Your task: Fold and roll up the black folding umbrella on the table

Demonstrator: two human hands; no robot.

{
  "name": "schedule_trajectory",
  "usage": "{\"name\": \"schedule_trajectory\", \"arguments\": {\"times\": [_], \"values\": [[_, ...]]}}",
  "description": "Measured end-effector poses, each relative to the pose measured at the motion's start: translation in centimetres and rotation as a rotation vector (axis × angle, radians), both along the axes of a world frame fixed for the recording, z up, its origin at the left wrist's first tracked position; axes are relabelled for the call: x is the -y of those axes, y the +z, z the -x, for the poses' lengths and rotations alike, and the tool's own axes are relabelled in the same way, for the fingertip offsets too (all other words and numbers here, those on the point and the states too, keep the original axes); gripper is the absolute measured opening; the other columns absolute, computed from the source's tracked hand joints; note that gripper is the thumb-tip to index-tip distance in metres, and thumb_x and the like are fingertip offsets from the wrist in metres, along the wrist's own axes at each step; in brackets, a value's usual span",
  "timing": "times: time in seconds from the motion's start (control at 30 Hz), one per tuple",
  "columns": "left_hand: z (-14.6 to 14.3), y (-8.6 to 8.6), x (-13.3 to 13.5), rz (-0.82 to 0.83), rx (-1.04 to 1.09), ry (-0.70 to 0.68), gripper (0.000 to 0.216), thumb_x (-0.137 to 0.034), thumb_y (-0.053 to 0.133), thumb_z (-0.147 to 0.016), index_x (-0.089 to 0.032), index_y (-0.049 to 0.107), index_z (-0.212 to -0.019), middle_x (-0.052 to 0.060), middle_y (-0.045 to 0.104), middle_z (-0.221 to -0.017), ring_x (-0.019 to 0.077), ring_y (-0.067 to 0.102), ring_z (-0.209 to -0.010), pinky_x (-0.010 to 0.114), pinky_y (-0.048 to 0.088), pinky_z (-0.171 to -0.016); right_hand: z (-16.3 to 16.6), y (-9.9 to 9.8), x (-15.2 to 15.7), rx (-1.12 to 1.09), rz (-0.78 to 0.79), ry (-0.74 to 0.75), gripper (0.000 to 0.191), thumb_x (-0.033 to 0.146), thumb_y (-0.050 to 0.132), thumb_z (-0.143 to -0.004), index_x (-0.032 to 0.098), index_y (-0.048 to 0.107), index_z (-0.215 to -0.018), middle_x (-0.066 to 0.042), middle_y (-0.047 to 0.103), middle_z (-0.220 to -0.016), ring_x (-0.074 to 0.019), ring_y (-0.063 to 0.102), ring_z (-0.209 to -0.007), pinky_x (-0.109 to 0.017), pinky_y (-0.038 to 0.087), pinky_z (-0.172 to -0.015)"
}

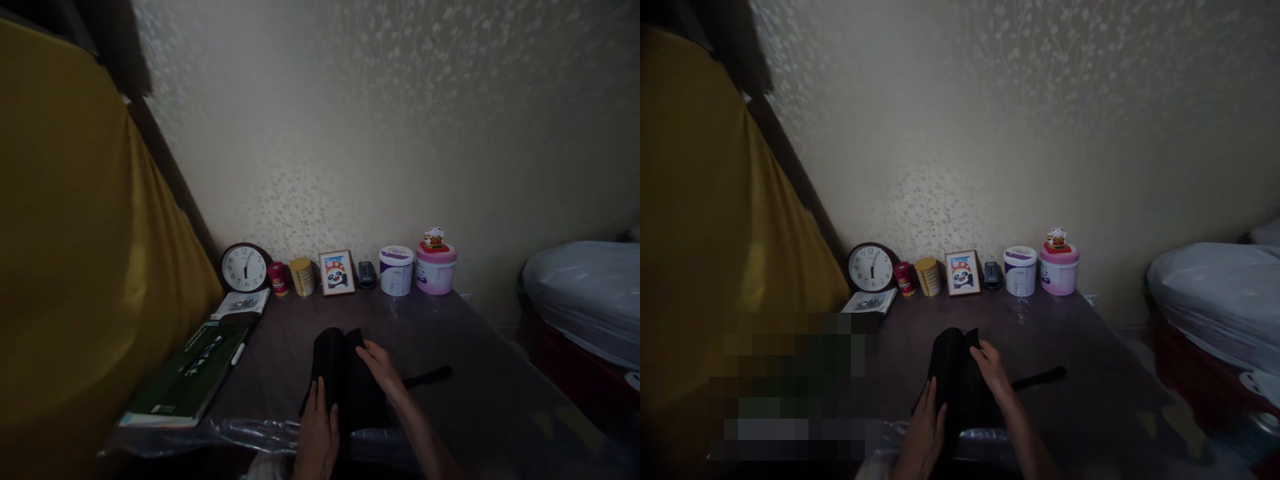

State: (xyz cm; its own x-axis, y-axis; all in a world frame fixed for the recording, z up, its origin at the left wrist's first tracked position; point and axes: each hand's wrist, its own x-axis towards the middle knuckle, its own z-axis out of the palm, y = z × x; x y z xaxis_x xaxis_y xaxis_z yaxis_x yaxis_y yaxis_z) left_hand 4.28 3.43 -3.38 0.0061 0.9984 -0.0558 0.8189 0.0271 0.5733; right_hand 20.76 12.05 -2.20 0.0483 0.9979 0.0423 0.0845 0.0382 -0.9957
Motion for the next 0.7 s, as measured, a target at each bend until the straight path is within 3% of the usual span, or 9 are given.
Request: {"name": "schedule_trajectory", "arguments": {"times": [0.17, 0.33, 0.53, 0.6, 0.7], "values": [[0.2, -0.6, -0.2, 0.001, 0.045, 0.012, 0.057, -0.032, 0.02, -0.087, -0.005, 0.016, -0.137, 0.013, 0.018, -0.145, 0.0187, 0.019, -0.133, 0.033, 0.022, -0.107, 2.7, 1.5, -0.9, -0.025, 0.006, 0.039, 0.051, 0.052, 0.056, -0.065, 0.014, 0.063, -0.098, -0.009, 0.068, -0.095, -0.0256, 0.061, -0.092, -0.034, 0.047, -0.079], [0.4, -2.1, -0.5, -0.064, 0.027, -0.027, 0.06, -0.015, 0.028, -0.077, 0.0, 0.02, -0.135, 0.015, 0.021, -0.144, 0.019, 0.024, -0.132, 0.031, 0.024, -0.107, 5.5, 0.3, -2.4, 0.032, 0.021, 0.091, 0.053, 0.045, 0.054, -0.068, 0.012, 0.057, -0.109, -0.011, 0.065, -0.102, -0.0245, 0.059, -0.097, -0.034, 0.044, -0.084], [0.6, -3.3, -0.9, -0.102, 0.054, -0.012, 0.06, -0.015, 0.029, -0.074, 0.007, 0.028, -0.131, 0.02, 0.026, -0.142, 0.0195, 0.026, -0.131, 0.031, 0.021, -0.109, 7.1, -0.7, -3.2, 0.128, 0.05, 0.107, 0.05, 0.033, 0.054, -0.071, 0.008, 0.053, -0.115, -0.014, 0.063, -0.107, -0.022, 0.058, -0.098, -0.033, 0.042, -0.086], [0.7, -3.1, -0.9, -0.113, 0.068, -0.013, 0.061, -0.015, 0.031, -0.073, 0.008, 0.03, -0.129, 0.021, 0.027, -0.141, 0.02, 0.028, -0.13, 0.031, 0.02, -0.109, 7.4, -0.7, -3.3, 0.154, 0.054, 0.121, 0.048, 0.031, 0.054, -0.072, 0.008, 0.052, -0.115, -0.013, 0.065, -0.1, -0.0217, 0.06, -0.093, -0.033, 0.044, -0.082], [1.0, -2.8, -0.7, -0.129, 0.094, -0.012, 0.058, -0.018, 0.035, -0.071, 0.003, 0.039, -0.125, 0.019, 0.036, -0.137, 0.0205, 0.033, -0.128, 0.031, 0.023, -0.108, 7.9, -0.8, -3.2, 0.177, 0.078, 0.171, 0.047, 0.031, 0.049, -0.076, 0.009, 0.048, -0.118, -0.008, 0.068, -0.082, -0.018, 0.064, -0.072, -0.028, 0.048, -0.062]]}}
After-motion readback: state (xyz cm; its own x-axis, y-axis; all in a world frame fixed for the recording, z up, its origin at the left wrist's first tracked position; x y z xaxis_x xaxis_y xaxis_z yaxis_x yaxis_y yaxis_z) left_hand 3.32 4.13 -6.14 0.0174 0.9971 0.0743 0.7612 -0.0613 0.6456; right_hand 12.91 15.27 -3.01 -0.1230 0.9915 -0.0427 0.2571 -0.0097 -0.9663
